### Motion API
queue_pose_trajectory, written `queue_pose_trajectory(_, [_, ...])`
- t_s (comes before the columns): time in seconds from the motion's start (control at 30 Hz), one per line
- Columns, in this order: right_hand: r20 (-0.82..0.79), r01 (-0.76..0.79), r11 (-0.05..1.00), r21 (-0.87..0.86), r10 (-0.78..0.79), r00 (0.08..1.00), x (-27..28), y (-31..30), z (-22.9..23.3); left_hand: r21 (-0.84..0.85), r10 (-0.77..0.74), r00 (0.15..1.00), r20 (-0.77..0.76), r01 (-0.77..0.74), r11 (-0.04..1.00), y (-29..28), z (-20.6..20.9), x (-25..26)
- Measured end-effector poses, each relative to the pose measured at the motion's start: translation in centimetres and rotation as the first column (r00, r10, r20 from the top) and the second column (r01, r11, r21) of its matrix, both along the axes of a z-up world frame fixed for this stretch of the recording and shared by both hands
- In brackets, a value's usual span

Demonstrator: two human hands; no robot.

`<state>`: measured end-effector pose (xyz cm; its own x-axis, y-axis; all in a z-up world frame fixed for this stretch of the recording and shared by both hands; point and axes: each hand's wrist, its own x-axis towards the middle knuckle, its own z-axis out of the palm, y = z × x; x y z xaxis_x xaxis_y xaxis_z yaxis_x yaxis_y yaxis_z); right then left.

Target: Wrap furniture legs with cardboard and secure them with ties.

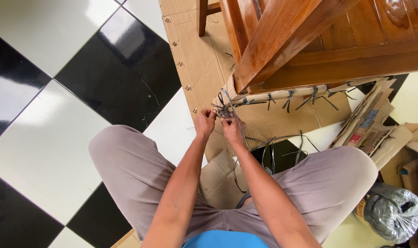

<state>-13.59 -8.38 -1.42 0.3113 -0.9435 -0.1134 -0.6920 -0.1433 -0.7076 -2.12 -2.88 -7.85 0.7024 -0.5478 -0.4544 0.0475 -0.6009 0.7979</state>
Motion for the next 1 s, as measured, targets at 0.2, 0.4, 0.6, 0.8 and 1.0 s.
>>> queue_pose_trajectory(0.2, [-0.01, -0.011, 0.993, 0.116, 0.012, 1.0, -1.7, -0.9, 0.0, -0.061, 0.047, 0.998, -0.04, -0.049, 0.997, -1.4, 1.8, 1.3])
queue_pose_trajectory(0.4, [-0.034, -0.021, 1.0, -0.009, 0.02, 0.999, -3.3, -0.7, -3.6, -0.09, 0.111, 0.991, -0.073, -0.117, 0.989, -2.9, -0.5, 1.4])
queue_pose_trajectory(0.6, [-0.073, -0.088, 0.996, 0.003, 0.088, 0.993, -3.1, 1.3, -1.4, -0.139, 0.2, 0.959, -0.198, -0.23, 0.963, -3.9, -1.3, 1.8])
queue_pose_trajectory(0.8, [-0.056, -0.081, 0.995, 0.061, 0.084, 0.995, -2.4, 2.7, 1.2, -0.144, 0.272, 0.906, -0.326, -0.331, 0.932, -4.2, -2.1, 1.7])
queue_pose_trajectory(1.0, [-0.036, -0.073, 0.986, 0.152, 0.079, 0.996, -2.7, 3.7, 0.5, -0.112, 0.297, 0.802, -0.519, -0.408, 0.906, -2.4, 2.7, -0.8])
